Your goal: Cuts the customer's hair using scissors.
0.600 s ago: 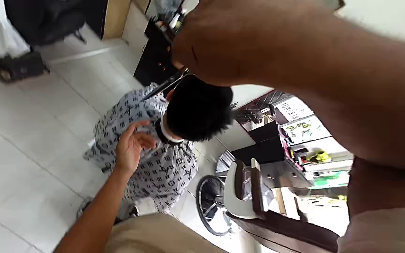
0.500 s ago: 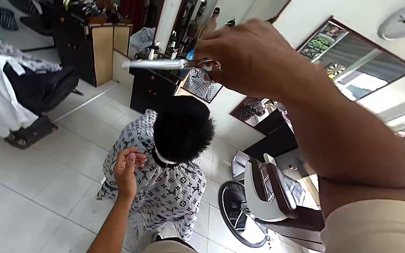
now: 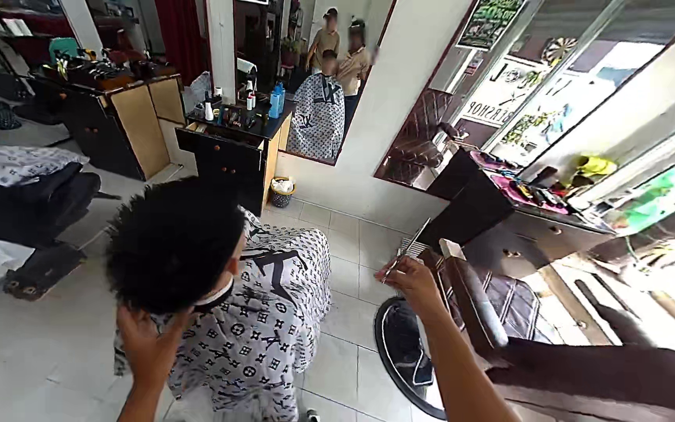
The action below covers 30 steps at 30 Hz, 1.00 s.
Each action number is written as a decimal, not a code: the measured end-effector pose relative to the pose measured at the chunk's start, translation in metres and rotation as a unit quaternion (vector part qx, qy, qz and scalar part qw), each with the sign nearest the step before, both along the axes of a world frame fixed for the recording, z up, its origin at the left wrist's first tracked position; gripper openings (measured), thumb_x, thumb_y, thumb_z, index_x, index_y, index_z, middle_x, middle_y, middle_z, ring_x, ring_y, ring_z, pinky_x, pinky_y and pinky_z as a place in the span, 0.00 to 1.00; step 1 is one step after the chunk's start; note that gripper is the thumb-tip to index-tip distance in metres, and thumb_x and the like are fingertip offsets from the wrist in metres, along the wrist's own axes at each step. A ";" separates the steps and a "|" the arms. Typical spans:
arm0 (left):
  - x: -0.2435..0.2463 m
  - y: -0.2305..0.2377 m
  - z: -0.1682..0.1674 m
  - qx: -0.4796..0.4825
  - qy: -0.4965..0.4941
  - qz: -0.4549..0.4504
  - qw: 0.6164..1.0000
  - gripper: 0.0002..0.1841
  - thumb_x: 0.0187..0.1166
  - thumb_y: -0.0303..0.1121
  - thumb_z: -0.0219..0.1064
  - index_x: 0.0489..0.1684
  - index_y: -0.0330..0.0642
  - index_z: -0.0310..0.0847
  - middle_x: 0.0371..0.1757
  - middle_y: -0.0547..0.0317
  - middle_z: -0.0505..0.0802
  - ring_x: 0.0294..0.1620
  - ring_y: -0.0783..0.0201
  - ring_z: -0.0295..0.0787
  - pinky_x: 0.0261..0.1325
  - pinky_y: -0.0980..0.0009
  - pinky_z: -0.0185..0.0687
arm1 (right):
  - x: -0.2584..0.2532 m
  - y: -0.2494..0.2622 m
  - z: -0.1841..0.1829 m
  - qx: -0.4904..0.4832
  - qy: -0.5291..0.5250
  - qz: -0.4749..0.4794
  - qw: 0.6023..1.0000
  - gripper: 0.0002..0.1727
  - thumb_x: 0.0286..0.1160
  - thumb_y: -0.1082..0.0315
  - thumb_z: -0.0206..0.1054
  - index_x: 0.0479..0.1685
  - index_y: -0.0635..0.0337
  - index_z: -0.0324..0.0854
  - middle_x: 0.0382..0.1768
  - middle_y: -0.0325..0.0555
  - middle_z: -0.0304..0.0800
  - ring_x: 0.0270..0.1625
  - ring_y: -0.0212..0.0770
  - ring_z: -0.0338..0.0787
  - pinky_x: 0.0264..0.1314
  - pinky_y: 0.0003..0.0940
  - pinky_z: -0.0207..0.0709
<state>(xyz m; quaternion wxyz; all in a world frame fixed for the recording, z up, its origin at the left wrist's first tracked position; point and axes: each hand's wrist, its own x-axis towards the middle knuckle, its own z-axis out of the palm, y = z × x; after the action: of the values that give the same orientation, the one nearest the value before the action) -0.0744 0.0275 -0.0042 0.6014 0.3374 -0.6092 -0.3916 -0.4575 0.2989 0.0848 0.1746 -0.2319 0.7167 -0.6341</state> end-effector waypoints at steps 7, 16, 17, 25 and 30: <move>-0.008 0.030 0.041 -0.084 0.010 0.131 0.988 0.75 0.43 0.54 0.91 0.92 0.32 0.35 0.93 0.46 0.56 0.91 0.62 0.56 0.87 0.62 0.65 | -0.072 -0.050 -0.022 -0.003 0.035 0.141 0.989 0.11 0.59 0.87 0.68 0.39 0.66 0.80 0.34 0.43 0.95 0.36 0.37 0.96 0.42 0.33 0.93; -0.060 0.025 0.034 -0.006 -0.004 0.168 0.986 0.79 0.37 0.39 0.94 0.94 0.38 0.27 0.89 0.48 0.64 0.86 0.67 0.64 0.86 0.67 0.65 | -0.056 -0.187 0.034 -0.086 0.140 0.309 0.937 0.13 0.57 0.83 0.76 0.39 0.61 0.82 0.35 0.35 0.94 0.37 0.30 0.94 0.46 0.29 0.91; -0.060 0.027 0.029 0.003 -0.001 0.171 0.985 0.80 0.39 0.40 0.94 0.94 0.39 0.26 0.89 0.49 0.64 0.86 0.68 0.65 0.86 0.68 0.66 | -0.054 -0.197 0.037 -0.081 0.152 0.327 0.929 0.14 0.58 0.82 0.77 0.42 0.61 0.82 0.37 0.36 0.94 0.37 0.29 0.94 0.46 0.30 0.91; -0.061 0.060 0.033 0.070 -0.075 0.275 0.956 0.68 0.53 0.28 0.88 0.95 0.41 0.32 0.76 0.38 0.80 0.69 0.54 0.86 0.73 0.57 0.81 | -0.072 -0.292 0.071 -0.081 0.411 0.451 0.788 0.16 0.68 0.73 0.78 0.50 0.70 0.82 0.45 0.57 0.92 0.46 0.48 0.94 0.54 0.49 0.87; -0.095 0.095 0.056 0.006 -0.084 0.428 0.900 0.61 0.60 0.43 0.83 0.92 0.31 0.39 0.84 0.40 0.73 0.82 0.57 0.71 0.76 0.59 0.75 | -0.070 -0.343 0.102 -0.110 0.651 0.396 0.638 0.18 0.75 0.63 0.73 0.55 0.69 0.87 0.51 0.65 0.92 0.56 0.67 0.91 0.70 0.72 0.72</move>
<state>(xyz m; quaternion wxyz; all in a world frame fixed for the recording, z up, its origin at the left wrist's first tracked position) -0.1696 0.1227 0.0521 0.6555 0.6012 -0.4516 -0.0700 -0.5270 -0.0442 0.1871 -0.1291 -0.8639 0.4094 -0.2636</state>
